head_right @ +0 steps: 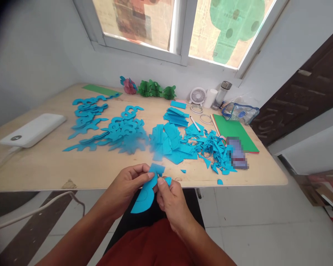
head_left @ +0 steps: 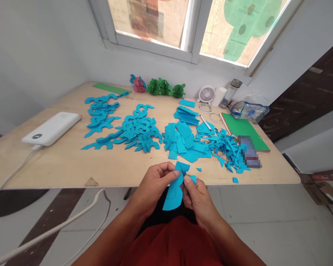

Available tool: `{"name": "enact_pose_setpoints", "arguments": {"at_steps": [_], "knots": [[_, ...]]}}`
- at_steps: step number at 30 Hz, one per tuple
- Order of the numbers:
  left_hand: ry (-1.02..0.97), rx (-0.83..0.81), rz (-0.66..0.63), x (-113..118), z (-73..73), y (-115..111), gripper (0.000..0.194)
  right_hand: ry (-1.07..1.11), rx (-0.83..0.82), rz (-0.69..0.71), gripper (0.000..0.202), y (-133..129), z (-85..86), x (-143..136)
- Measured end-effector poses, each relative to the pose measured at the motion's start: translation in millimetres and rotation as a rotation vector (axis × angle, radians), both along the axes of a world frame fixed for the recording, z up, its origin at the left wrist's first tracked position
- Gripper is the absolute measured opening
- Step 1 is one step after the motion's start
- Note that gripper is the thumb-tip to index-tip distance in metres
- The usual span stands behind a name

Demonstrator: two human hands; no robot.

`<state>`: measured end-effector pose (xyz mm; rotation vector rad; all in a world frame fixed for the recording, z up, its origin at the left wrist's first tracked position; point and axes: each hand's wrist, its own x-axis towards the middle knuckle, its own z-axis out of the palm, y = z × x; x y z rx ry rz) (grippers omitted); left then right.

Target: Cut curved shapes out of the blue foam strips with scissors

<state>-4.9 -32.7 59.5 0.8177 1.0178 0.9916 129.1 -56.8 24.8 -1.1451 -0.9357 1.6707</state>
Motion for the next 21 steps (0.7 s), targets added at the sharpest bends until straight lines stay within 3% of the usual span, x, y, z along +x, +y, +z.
{"name": "enact_pose_setpoints", "arguments": {"at_steps": [8,14,21], "knots": [[-0.118,-0.040,0.004,6.7,-1.5,-7.2,0.022,0.019,0.006,0.019,0.045,-5.6,4.9,6.8],[-0.105,-0.048,0.024,4.8,5.1,-10.3,0.022,0.028,0.017,0.038,0.044,-5.1,7.4,4.5],[-0.113,-0.024,0.071,2.8,2.3,-13.8,0.020,-0.014,0.042,0.055,0.046,-6.3,10.8,1.2]]}}
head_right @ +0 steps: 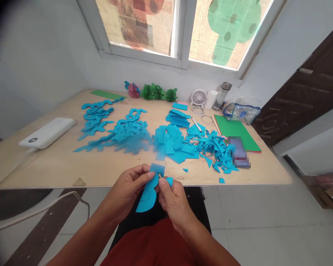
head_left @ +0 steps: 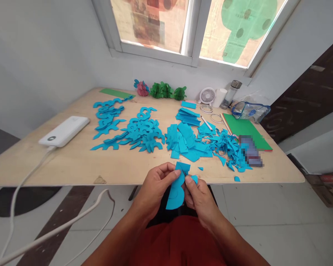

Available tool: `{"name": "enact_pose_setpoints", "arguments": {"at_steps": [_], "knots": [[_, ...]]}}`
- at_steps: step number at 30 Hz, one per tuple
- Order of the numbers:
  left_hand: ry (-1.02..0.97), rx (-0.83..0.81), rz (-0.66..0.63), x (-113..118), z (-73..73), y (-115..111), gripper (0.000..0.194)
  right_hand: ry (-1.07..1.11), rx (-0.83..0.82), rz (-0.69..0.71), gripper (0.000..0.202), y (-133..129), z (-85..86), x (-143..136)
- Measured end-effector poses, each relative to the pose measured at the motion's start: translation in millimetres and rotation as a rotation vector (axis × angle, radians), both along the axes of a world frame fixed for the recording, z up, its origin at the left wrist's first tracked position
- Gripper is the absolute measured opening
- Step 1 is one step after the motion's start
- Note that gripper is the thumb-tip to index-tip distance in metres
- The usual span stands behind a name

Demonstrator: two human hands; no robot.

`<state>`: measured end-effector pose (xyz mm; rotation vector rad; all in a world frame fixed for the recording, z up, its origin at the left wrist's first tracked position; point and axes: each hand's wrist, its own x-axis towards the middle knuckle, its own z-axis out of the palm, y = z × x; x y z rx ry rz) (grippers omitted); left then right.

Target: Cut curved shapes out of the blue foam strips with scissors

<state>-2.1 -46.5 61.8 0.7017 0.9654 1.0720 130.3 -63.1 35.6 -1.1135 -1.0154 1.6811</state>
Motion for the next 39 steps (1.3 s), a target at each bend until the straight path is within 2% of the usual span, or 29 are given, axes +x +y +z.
{"name": "enact_pose_setpoints", "arguments": {"at_steps": [6,14,27,33,39], "knots": [[0.027,0.052,0.064,-0.8,-0.1,0.7,0.021,0.009,-0.014,0.020,0.048,-0.2,-1.4,-1.6],[0.062,0.072,0.110,2.8,-0.7,6.4,0.018,0.003,-0.063,-0.031,0.049,5.8,1.7,-3.1],[0.018,0.064,0.056,8.8,0.4,21.6,0.021,0.010,-0.092,-0.026,0.048,24.3,1.9,6.3],[0.115,0.079,0.138,17.0,1.3,25.8,0.019,-0.005,-0.182,-0.107,0.051,32.2,4.1,6.8],[0.158,0.080,0.191,24.3,1.4,30.5,0.018,-0.021,-0.200,-0.148,0.050,36.1,6.6,7.8]]}}
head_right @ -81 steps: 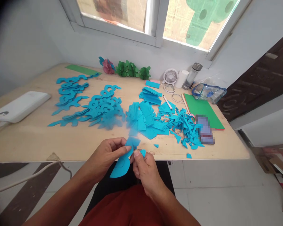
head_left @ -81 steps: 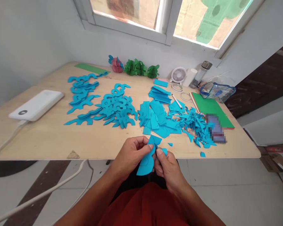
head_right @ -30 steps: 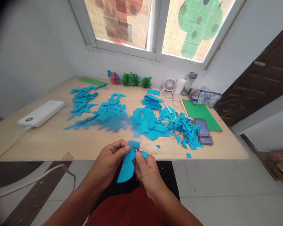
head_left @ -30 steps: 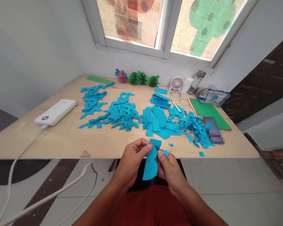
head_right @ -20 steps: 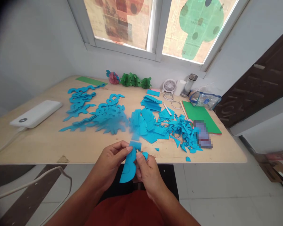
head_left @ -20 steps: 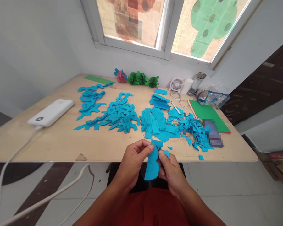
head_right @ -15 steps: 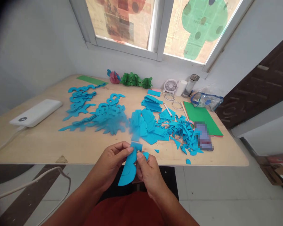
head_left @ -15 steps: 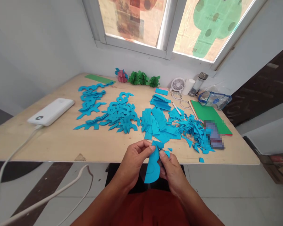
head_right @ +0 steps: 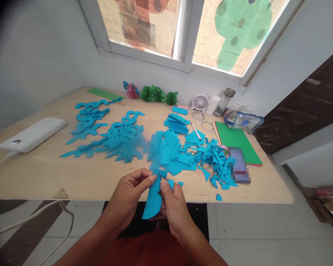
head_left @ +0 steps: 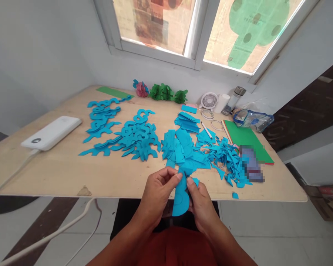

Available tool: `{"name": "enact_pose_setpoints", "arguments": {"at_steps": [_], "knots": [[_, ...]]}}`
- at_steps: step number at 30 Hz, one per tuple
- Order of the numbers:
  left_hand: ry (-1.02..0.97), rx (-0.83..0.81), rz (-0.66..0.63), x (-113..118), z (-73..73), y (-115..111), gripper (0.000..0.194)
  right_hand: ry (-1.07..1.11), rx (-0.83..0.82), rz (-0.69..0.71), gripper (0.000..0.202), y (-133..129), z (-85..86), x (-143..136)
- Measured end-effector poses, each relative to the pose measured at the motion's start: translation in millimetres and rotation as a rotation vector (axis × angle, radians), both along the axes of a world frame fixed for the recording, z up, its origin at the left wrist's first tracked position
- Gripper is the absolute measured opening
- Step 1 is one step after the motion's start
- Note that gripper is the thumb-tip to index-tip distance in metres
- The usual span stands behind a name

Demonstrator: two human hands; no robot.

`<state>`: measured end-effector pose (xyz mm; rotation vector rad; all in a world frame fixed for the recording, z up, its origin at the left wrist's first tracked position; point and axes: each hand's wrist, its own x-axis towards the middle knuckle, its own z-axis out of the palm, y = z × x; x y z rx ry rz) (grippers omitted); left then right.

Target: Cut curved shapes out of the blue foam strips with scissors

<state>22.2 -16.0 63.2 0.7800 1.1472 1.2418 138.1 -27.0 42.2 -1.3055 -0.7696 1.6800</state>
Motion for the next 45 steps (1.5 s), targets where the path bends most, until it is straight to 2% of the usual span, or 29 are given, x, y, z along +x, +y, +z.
{"name": "enact_pose_setpoints", "arguments": {"at_steps": [7,18,23,31,38,45], "knots": [[0.013,-0.005,0.009,5.2,0.3,7.4,0.018,-0.007,0.011,-0.028,0.048,7.0,-7.3,5.4],[-0.012,-0.072,0.013,4.3,0.2,29.6,0.021,-0.018,0.003,0.041,0.049,28.4,-10.7,10.0],[0.050,-0.060,0.018,3.1,-1.7,41.4,0.020,-0.045,0.018,0.042,0.050,39.4,-15.3,10.6],[0.019,-0.108,-0.007,-3.0,-5.0,58.1,0.022,-0.021,0.054,0.129,0.050,58.3,-19.9,7.0],[0.002,-0.127,0.021,-9.6,-6.6,67.9,0.020,-0.053,-0.008,0.105,0.050,67.8,-24.9,-1.0],[-0.052,-0.146,0.017,-17.1,-9.2,71.3,0.022,-0.047,-0.054,0.061,0.052,71.3,-22.2,-11.9]]}}
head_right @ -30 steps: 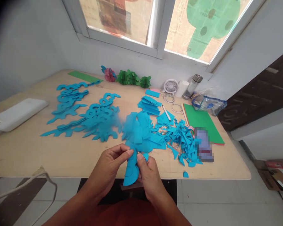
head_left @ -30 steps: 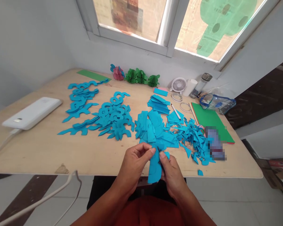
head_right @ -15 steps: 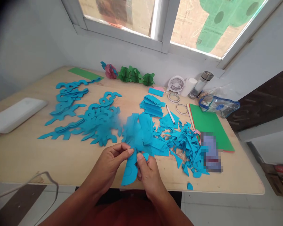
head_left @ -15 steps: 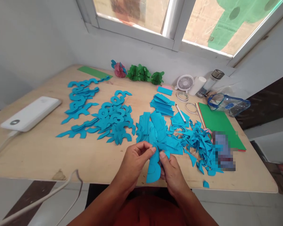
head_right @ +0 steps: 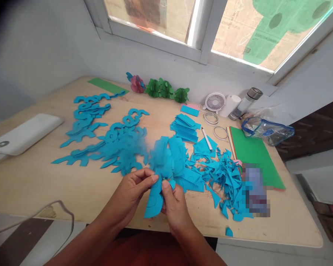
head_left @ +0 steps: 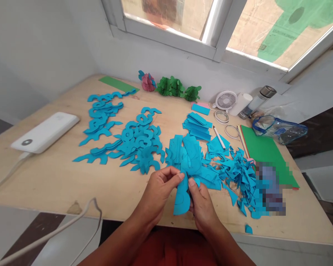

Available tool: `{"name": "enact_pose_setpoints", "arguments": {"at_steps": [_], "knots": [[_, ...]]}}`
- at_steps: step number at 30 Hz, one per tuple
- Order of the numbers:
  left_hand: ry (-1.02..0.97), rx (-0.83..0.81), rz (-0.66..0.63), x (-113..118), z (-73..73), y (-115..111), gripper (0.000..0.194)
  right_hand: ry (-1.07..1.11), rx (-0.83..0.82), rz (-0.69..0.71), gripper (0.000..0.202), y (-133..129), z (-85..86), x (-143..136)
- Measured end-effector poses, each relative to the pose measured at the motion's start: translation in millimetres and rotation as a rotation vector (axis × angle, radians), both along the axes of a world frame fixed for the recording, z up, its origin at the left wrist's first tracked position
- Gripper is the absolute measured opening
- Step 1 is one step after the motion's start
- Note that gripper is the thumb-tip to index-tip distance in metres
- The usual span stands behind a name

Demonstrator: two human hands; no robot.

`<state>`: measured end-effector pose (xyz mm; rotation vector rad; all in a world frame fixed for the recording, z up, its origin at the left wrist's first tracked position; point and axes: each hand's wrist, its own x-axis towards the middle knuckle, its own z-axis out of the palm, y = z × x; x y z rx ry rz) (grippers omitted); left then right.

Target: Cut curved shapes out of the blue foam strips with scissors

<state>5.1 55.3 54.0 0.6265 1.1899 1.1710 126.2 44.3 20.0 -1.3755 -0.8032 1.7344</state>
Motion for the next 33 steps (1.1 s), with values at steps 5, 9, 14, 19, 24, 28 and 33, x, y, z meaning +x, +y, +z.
{"name": "enact_pose_setpoints", "arguments": {"at_steps": [5,9,14,19,24,28,33], "knots": [[0.082,0.036,0.006,-8.6,1.3,0.0,0.021,-0.020,0.043,0.056,0.052,1.5,1.5,-4.0],[0.075,0.053,-0.002,-15.0,4.0,-1.9,0.020,-0.017,0.072,0.091,0.052,1.2,4.3,-7.8],[0.069,0.058,0.022,-18.6,4.3,-5.9,0.017,0.004,0.125,0.132,0.051,-2.0,6.1,-11.7],[0.069,0.070,0.043,-19.6,3.3,-11.0,0.016,-0.017,0.172,0.190,0.052,-6.7,8.9,-12.4],[0.071,0.072,-0.026,-23.0,3.8,-18.0,0.014,-0.078,0.202,0.227,0.054,-11.7,13.4,-12.4],[0.087,0.071,-0.063,-25.5,4.0,-23.6,0.016,-0.092,0.216,0.240,0.053,-16.8,14.8,-13.2],[0.095,0.079,-0.099,-29.2,5.8,-27.8,0.016,-0.085,0.228,0.246,0.054,-22.2,15.6,-13.2]]}}
